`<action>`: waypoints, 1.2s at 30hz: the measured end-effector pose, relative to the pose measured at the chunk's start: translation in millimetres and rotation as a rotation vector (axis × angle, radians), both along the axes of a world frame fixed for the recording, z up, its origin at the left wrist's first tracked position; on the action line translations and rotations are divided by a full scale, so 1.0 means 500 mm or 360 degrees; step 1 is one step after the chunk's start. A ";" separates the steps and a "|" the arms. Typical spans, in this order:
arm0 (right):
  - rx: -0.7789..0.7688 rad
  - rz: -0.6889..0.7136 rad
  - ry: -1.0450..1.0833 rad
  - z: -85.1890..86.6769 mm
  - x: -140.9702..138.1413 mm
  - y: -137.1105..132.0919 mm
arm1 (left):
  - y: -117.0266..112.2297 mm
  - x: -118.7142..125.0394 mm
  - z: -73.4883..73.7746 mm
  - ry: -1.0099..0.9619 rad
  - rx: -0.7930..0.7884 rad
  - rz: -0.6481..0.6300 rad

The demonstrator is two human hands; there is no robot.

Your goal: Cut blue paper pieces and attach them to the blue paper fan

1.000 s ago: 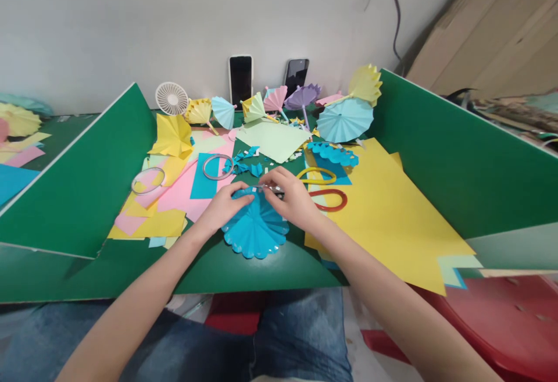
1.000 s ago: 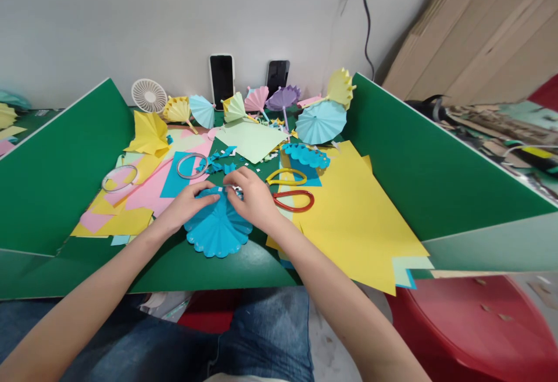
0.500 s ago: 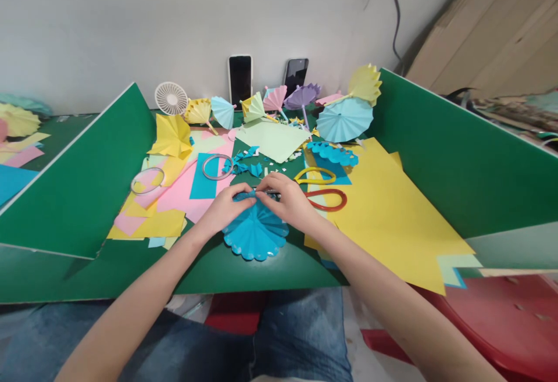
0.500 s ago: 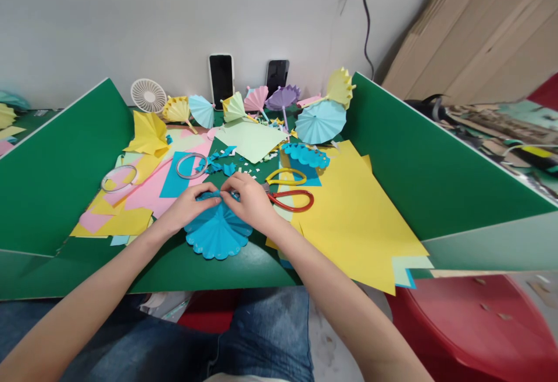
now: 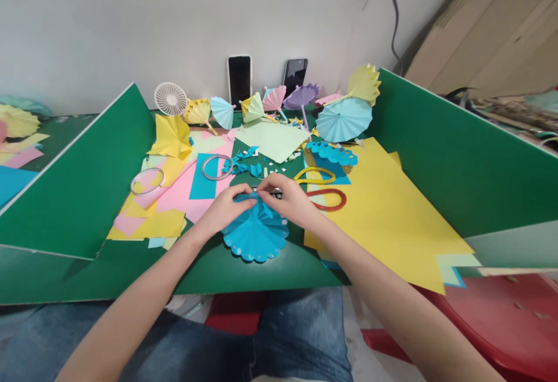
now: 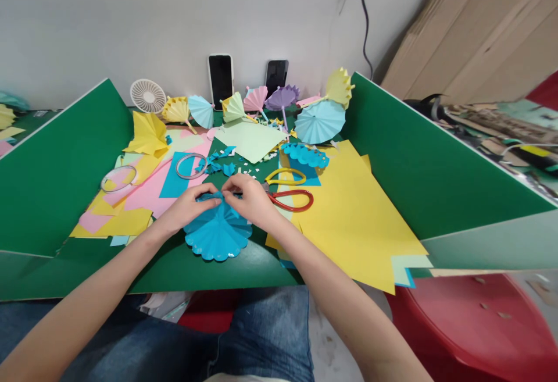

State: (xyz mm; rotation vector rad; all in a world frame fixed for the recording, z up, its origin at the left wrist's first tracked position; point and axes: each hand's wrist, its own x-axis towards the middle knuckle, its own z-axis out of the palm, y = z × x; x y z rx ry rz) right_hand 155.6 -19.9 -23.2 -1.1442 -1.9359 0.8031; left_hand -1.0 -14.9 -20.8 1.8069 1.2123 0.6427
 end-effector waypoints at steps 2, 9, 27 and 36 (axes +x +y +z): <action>0.0127 -0.0035 -0.0094 -0.003 -0.001 0.001 | 0.000 0.000 0.001 0.0009 0.0000 0.0008; 0.0191 -0.0268 -0.0183 -0.011 0.002 0.011 | 0.004 -0.001 -0.001 0.0058 -0.0049 0.0106; 0.0118 -0.0446 -0.0825 -0.010 0.009 0.020 | 0.004 -0.005 -0.003 0.0106 -0.0013 0.0066; 0.0115 -0.0378 -0.0634 -0.007 0.012 0.016 | 0.005 -0.005 -0.006 0.0060 -0.0001 0.0095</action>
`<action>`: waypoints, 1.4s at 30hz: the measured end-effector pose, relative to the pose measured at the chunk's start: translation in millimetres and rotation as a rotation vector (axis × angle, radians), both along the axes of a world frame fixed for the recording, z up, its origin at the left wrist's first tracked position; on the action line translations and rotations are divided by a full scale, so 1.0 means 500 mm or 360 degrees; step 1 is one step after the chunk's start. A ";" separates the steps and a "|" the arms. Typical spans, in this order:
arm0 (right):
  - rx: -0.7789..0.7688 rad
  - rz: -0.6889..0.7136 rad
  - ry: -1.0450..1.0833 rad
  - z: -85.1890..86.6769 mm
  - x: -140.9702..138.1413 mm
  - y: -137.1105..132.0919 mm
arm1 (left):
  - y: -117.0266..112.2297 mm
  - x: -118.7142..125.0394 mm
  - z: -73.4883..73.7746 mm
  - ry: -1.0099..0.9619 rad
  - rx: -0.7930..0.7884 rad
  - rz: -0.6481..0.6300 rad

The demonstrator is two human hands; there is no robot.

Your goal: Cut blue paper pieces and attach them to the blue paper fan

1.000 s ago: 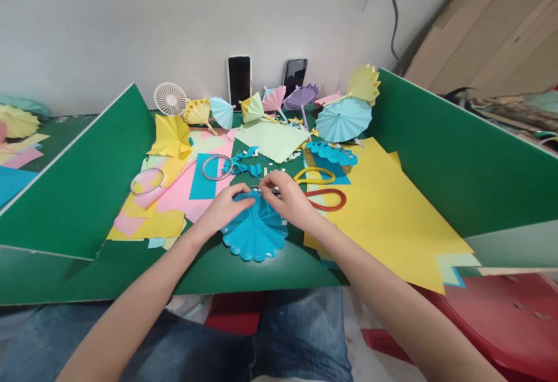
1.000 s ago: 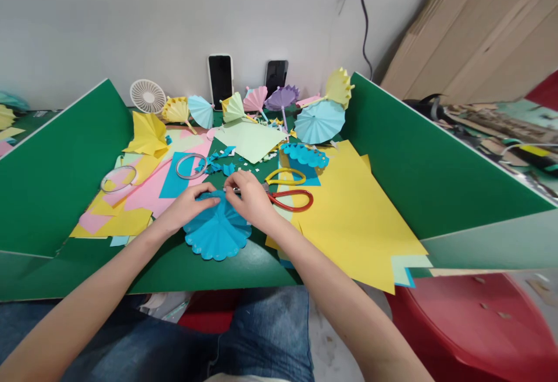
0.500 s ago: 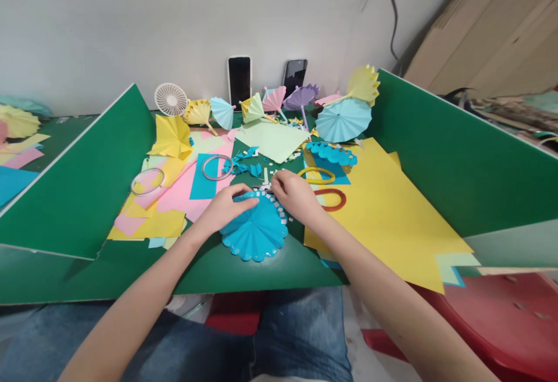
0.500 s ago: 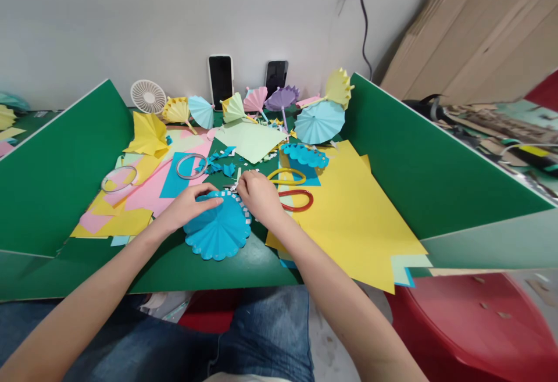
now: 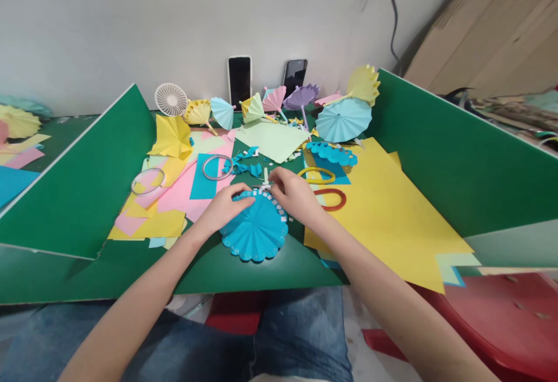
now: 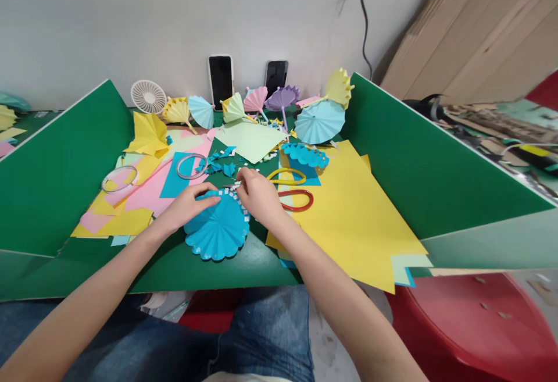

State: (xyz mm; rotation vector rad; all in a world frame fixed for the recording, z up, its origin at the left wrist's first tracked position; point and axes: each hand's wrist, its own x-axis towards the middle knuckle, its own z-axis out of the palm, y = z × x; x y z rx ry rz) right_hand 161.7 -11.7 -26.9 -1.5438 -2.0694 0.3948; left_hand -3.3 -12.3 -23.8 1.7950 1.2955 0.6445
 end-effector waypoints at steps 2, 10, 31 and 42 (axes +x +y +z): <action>0.0001 0.0007 0.0046 -0.001 0.000 0.001 | 0.000 0.001 0.001 -0.0027 -0.0010 0.0008; 0.0339 0.0278 0.0326 0.003 -0.006 -0.010 | 0.000 0.003 0.002 -0.0048 -0.0013 0.0069; 0.0252 0.0400 0.0197 -0.011 -0.015 -0.015 | -0.003 0.003 0.001 -0.0021 0.0020 -0.0045; -0.0004 0.0400 0.0462 -0.001 -0.015 -0.016 | -0.004 0.003 0.004 -0.0007 0.0029 -0.0109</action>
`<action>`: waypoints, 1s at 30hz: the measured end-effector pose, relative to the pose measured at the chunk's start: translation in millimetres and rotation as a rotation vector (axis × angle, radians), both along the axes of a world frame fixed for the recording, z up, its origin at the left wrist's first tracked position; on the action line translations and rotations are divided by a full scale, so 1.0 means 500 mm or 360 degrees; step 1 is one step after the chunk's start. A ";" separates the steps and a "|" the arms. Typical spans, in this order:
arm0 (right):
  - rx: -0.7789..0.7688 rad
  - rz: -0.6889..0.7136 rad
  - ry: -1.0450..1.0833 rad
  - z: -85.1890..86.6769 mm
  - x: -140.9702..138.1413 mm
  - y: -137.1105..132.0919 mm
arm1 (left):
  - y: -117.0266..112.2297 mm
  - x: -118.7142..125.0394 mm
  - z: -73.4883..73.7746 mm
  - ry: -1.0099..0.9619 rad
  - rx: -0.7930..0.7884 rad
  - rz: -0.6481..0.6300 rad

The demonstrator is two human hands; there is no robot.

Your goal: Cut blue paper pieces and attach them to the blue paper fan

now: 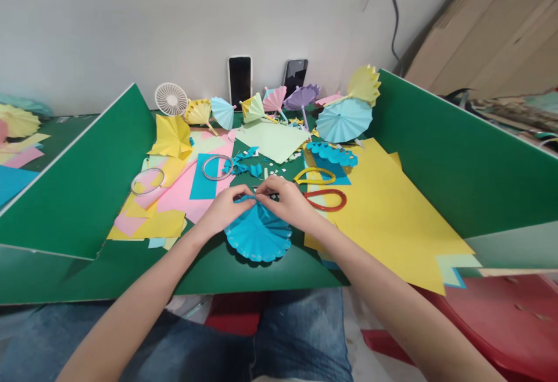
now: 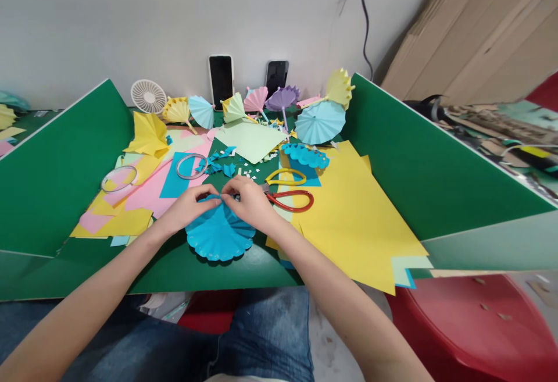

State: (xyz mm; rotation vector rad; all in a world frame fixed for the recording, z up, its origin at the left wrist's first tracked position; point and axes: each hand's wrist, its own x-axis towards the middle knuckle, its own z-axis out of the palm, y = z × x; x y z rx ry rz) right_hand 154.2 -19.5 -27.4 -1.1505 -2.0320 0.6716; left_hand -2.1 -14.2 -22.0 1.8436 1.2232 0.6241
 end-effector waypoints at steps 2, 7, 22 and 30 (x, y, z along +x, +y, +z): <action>-0.0093 -0.0001 0.0050 0.001 0.001 0.000 | -0.001 0.000 0.001 0.0006 -0.0001 -0.0005; -0.0257 -0.0001 0.0115 0.003 0.004 0.001 | -0.002 0.001 0.003 0.0020 -0.0005 -0.0015; -0.0343 0.0037 0.0141 0.004 0.009 0.006 | -0.002 0.001 0.004 0.0020 -0.0015 -0.0012; -0.0254 -0.0013 0.0124 0.002 0.005 0.006 | 0.001 0.001 0.000 0.0036 -0.0034 0.0028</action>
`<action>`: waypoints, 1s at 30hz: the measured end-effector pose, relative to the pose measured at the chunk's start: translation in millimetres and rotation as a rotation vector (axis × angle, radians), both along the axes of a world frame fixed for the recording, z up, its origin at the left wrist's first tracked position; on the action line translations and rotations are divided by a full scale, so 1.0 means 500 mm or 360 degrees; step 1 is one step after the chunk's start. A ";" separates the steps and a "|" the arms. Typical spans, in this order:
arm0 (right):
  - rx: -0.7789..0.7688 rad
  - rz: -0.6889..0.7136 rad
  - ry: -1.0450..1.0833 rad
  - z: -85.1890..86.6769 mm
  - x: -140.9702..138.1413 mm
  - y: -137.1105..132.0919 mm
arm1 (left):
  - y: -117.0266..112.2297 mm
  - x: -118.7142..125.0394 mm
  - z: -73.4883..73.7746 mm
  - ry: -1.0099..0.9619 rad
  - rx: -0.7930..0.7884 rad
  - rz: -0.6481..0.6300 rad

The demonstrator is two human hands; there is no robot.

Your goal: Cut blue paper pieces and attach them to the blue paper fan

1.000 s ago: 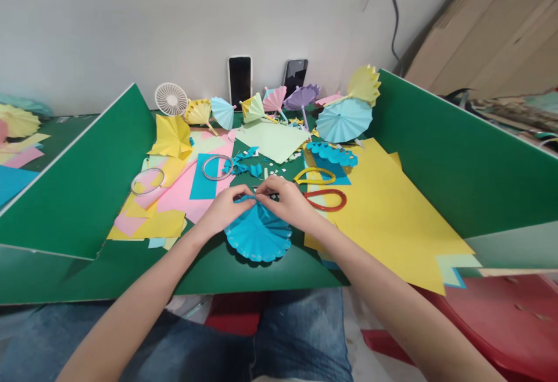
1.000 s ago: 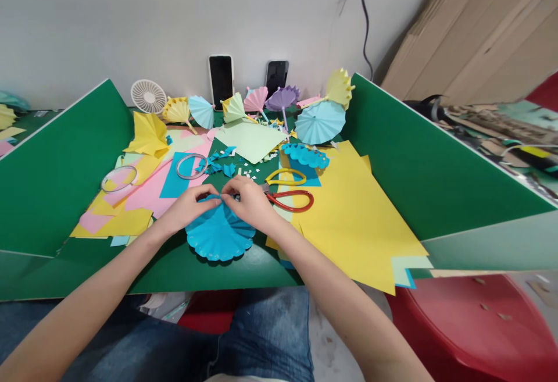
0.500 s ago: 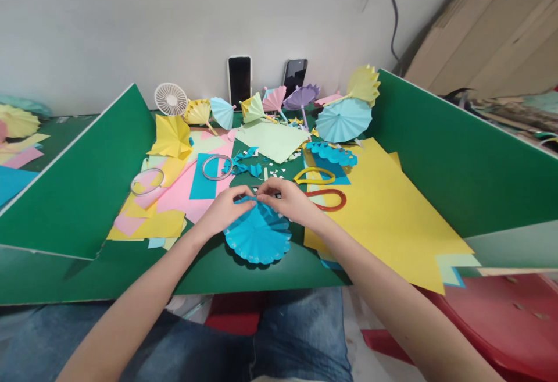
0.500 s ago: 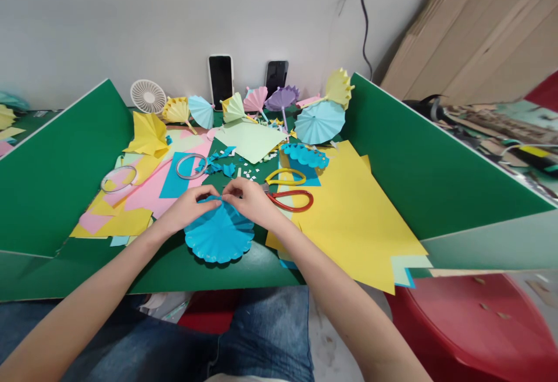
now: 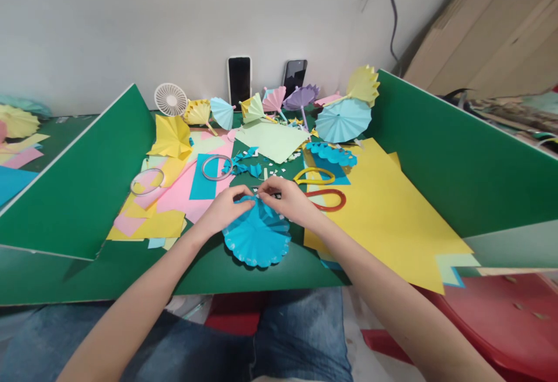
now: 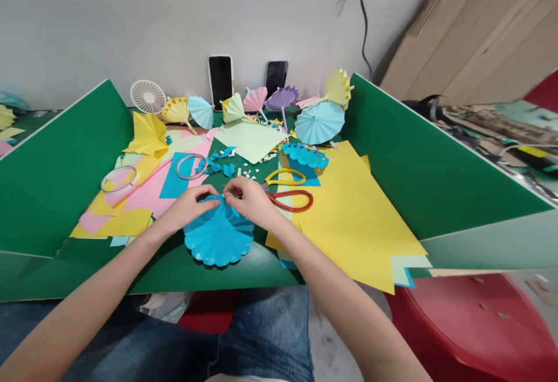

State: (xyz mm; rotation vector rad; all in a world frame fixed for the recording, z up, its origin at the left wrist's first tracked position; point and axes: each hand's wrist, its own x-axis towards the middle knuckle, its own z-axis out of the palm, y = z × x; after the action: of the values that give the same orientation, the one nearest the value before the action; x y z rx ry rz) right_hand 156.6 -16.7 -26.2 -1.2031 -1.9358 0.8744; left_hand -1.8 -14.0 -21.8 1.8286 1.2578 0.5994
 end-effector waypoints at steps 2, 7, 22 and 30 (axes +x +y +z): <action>-0.0013 -0.0022 0.0001 -0.001 0.000 0.000 | 0.001 -0.001 0.000 0.0013 -0.0009 0.0008; 0.0061 -0.0202 -0.0037 -0.005 0.003 0.005 | 0.003 -0.003 -0.002 0.0070 -0.0024 0.0035; 0.0443 -0.0351 -0.0514 -0.024 0.007 0.021 | 0.005 -0.005 -0.007 -0.0006 -0.0041 0.0023; 0.0424 -0.0389 -0.0559 -0.015 0.006 0.016 | 0.005 -0.004 -0.003 0.0025 -0.0051 0.0070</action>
State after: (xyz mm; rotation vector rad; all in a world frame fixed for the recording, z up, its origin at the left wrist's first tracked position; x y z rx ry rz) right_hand 159.8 -8.7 -33.6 -1.4610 -2.0372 0.2803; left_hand -3.7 -11.3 -23.4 1.7864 1.3141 0.5869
